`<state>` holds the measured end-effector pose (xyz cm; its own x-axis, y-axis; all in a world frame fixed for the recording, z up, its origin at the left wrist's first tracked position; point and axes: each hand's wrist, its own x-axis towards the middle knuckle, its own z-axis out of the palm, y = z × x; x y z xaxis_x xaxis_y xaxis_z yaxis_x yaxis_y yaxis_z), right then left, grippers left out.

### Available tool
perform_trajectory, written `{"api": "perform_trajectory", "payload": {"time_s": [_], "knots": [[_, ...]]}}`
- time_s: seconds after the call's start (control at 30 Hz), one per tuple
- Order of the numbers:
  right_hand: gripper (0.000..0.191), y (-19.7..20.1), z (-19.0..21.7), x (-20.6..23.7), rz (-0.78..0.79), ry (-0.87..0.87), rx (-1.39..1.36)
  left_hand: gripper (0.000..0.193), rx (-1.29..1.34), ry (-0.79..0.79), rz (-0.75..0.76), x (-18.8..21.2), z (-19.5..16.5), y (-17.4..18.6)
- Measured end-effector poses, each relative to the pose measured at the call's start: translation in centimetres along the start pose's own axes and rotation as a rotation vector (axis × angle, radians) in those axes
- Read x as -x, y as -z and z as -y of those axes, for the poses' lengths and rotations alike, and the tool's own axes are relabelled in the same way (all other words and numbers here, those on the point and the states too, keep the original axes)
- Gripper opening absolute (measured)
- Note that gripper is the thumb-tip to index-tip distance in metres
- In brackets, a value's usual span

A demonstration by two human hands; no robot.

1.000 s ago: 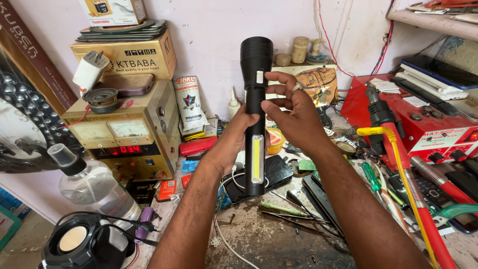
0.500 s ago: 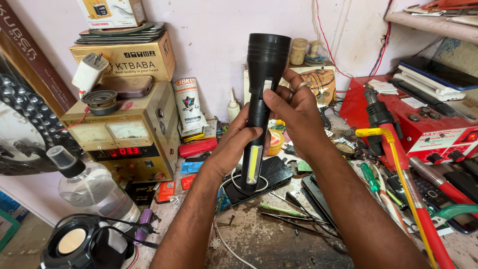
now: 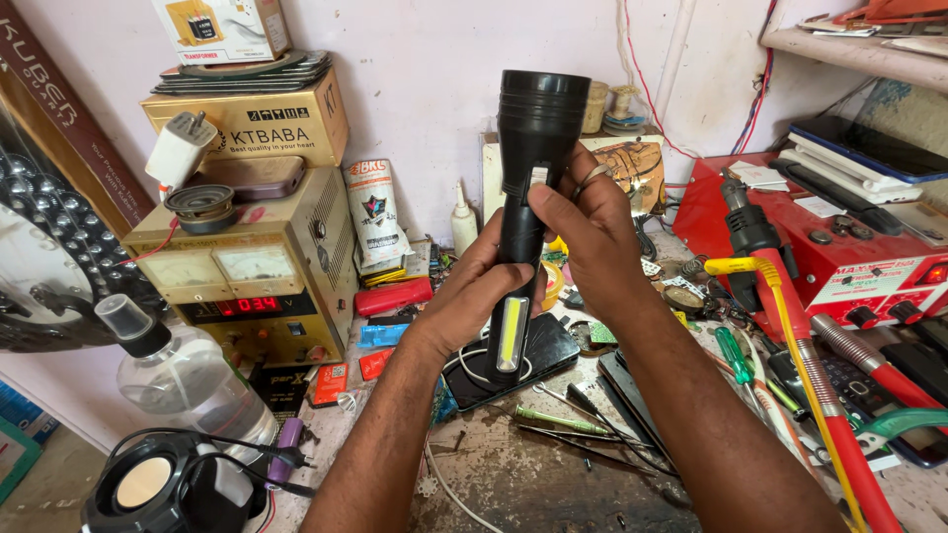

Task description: The person holds a black flashlight, plugs its power cable into a wall socket, and repeatedly turns the flashlight on and off to verify operation. They also use a small green tool to press a button on the flashlight body while checking the light output.

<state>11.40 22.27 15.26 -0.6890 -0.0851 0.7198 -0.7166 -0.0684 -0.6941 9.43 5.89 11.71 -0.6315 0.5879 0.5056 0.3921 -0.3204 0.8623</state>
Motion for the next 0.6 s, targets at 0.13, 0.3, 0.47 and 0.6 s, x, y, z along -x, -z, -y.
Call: {"api": "perform_trajectory", "payload": {"time_s": [0.13,0.3,0.47,0.6], "knots": [[0.049,0.0,-0.4,0.0,-0.010,0.015,-0.003,0.053,-0.005,-0.001,0.005,0.0,-0.1,0.0],[0.051,0.6,-0.6,-0.4,-0.024,-0.134,-0.040,0.056,0.063,0.051,-0.043,-0.4,0.3,-0.2],[0.050,1.1,-0.8,-0.9,-0.043,-0.230,-0.022,0.048,0.092,0.099,-0.065,-0.6,1.1,-0.3],[0.058,2.0,-2.2,-1.3,-0.130,-0.316,-0.091,0.045,0.114,0.051,-0.067,-0.9,1.0,0.3]]}}
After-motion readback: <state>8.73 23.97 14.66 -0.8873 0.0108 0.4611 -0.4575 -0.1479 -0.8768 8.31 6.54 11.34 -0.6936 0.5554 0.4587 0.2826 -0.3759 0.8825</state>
